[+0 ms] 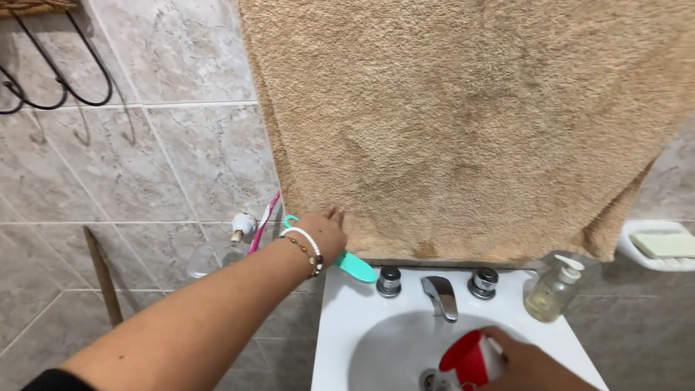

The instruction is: Cleaning a bathroom sink and faucet using a brush and cleaning liquid.

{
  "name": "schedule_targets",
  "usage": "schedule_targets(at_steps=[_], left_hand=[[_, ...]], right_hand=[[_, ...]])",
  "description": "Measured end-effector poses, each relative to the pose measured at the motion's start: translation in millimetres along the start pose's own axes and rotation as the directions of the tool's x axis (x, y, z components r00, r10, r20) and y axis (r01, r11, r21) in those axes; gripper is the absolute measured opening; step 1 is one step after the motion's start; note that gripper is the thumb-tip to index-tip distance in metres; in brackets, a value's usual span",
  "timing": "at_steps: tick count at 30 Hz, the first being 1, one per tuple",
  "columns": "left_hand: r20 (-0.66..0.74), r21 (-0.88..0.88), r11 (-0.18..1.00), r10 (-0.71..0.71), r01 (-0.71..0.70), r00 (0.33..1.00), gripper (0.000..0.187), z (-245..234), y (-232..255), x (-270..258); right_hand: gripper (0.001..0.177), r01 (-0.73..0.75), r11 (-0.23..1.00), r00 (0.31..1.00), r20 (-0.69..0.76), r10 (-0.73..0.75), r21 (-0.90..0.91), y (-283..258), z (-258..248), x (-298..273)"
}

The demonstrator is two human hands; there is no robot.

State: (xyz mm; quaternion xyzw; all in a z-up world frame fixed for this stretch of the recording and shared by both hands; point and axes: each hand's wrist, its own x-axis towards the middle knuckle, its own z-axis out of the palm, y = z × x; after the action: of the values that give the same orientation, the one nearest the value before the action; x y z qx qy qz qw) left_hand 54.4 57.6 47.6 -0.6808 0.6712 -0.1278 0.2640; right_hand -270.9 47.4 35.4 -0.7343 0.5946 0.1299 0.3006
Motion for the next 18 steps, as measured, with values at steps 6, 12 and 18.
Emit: schedule_targets(at_steps=[6,12,18], left_hand=[[0.074,-0.073,0.996,-0.044,0.050,0.996,0.054,-2,-2,2],[-0.069,-0.110,0.993,0.042,-0.049,0.997,0.086,34,-13,28],[-0.077,0.000,0.999,0.033,-0.033,0.996,0.055,47,-16,27]], right_hand=[[0.076,0.054,0.834,0.996,-0.087,-0.007,0.549,72,-25,41],[0.094,-0.021,0.869,0.971,-0.196,0.135,0.494,118,-85,47],[0.109,-0.206,0.884,0.960,-0.262,0.100,-0.420,150,-124,78]])
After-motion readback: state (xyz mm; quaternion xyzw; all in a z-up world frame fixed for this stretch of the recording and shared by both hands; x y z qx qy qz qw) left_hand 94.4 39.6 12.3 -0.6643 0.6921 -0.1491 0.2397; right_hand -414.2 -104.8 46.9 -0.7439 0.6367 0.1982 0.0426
